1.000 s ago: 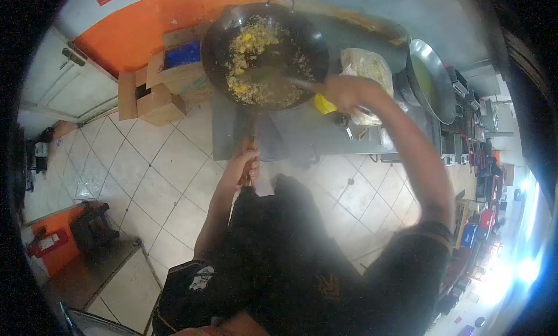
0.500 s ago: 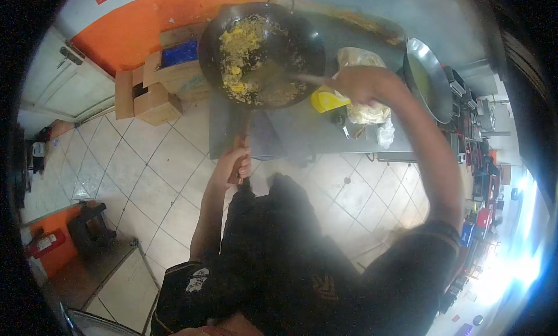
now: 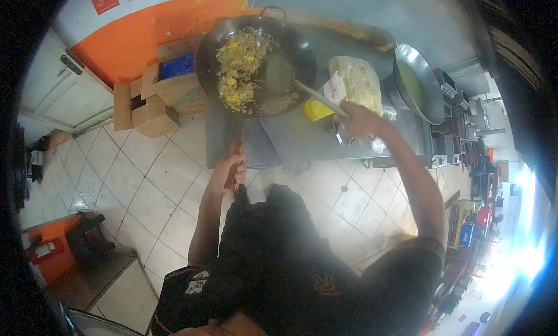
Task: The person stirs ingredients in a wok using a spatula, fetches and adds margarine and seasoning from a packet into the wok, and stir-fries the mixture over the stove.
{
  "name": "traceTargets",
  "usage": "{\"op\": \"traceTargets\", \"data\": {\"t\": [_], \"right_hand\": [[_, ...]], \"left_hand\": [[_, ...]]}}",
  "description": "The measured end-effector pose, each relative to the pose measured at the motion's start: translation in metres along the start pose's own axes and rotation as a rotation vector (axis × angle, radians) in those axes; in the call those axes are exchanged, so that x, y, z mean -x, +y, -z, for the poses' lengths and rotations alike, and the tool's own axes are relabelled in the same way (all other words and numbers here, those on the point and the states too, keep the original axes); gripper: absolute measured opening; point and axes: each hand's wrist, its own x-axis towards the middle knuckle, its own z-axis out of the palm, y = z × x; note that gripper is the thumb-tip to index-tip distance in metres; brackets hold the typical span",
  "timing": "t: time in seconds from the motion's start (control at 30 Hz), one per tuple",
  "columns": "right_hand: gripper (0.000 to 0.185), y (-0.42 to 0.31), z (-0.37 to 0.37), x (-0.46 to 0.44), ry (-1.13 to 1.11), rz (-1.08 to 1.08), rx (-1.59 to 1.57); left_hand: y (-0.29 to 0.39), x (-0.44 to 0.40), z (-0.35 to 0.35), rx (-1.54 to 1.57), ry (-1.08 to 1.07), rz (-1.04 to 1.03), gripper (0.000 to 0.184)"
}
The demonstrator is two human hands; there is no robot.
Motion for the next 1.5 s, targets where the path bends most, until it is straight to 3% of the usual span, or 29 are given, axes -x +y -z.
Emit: {"op": "traceTargets", "data": {"t": [0.03,0.13,0.27,0.43,0.53,0.63,0.77,0.8,0.9,0.97,1.0,1.1,1.17,1.23,1.3,1.37,1.4,1.5], "right_hand": [[0.025,-0.013,-0.011,0.016,0.193,-0.001,0.243],[0.029,-0.020,-0.019,0.032,0.354,-0.032,0.356],[0.033,-0.030,-0.041,-0.015,0.480,-0.123,0.573],[0.043,-0.036,-0.043,-0.038,0.526,-0.103,0.620],[0.044,-0.053,-0.038,-0.021,0.554,-0.144,0.488],[0.042,-0.014,-0.042,-0.055,0.476,-0.124,0.578],[0.034,-0.074,0.024,0.001,0.331,-0.047,0.722],[0.031,-0.066,0.037,0.013,0.399,0.034,0.705],[0.029,-0.129,0.070,0.076,0.175,-0.111,0.823],[0.027,-0.136,0.056,0.079,0.094,0.060,0.959],[0.025,-0.124,0.036,0.053,0.062,0.040,0.983],[0.024,-0.097,-0.010,-0.023,0.177,0.150,0.792],[0.025,-0.083,-0.010,-0.068,0.303,0.185,0.733],[0.028,-0.066,0.023,-0.056,0.216,0.125,0.662],[0.030,-0.074,0.061,0.015,0.033,0.060,0.643],[0.031,-0.072,0.063,0.056,-0.042,0.243,0.716],[0.030,-0.047,0.040,0.039,0.012,0.394,0.747],[0.025,-0.060,-0.032,-0.045,0.106,0.409,0.691]], "left_hand": [[0.000,-0.001,-0.002,0.015,-0.008,-0.002,0.019],[-0.007,-0.002,-0.011,0.069,-0.013,0.010,0.019],[-0.024,-0.008,-0.030,0.139,-0.036,-0.005,0.018],[-0.034,-0.008,-0.041,0.182,-0.083,-0.068,0.016],[-0.035,-0.009,-0.039,0.190,-0.057,-0.067,0.014],[-0.036,-0.008,-0.043,0.181,-0.017,-0.065,0.014],[-0.042,-0.014,-0.036,0.164,-0.045,-0.106,0.014],[-0.041,-0.014,-0.038,0.155,-0.040,-0.102,0.014],[-0.043,-0.015,-0.045,0.137,0.006,-0.103,0.014],[-0.043,-0.015,-0.047,0.140,0.024,-0.102,0.013],[-0.044,-0.015,-0.045,0.151,0.021,-0.091,0.014],[-0.047,-0.013,-0.046,0.137,0.033,-0.113,0.015],[-0.049,-0.013,-0.046,0.121,0.030,-0.138,0.016],[-0.048,-0.013,-0.043,0.112,0.019,-0.127,0.018],[-0.043,-0.005,-0.050,-0.069,0.146,-0.064,0.019],[-0.032,-0.001,-0.062,-0.242,0.237,-0.038,0.019],[-0.031,0.002,-0.068,-0.319,0.274,-0.032,0.020],[-0.038,-0.001,-0.062,-0.469,0.324,-0.083,0.021]]}}
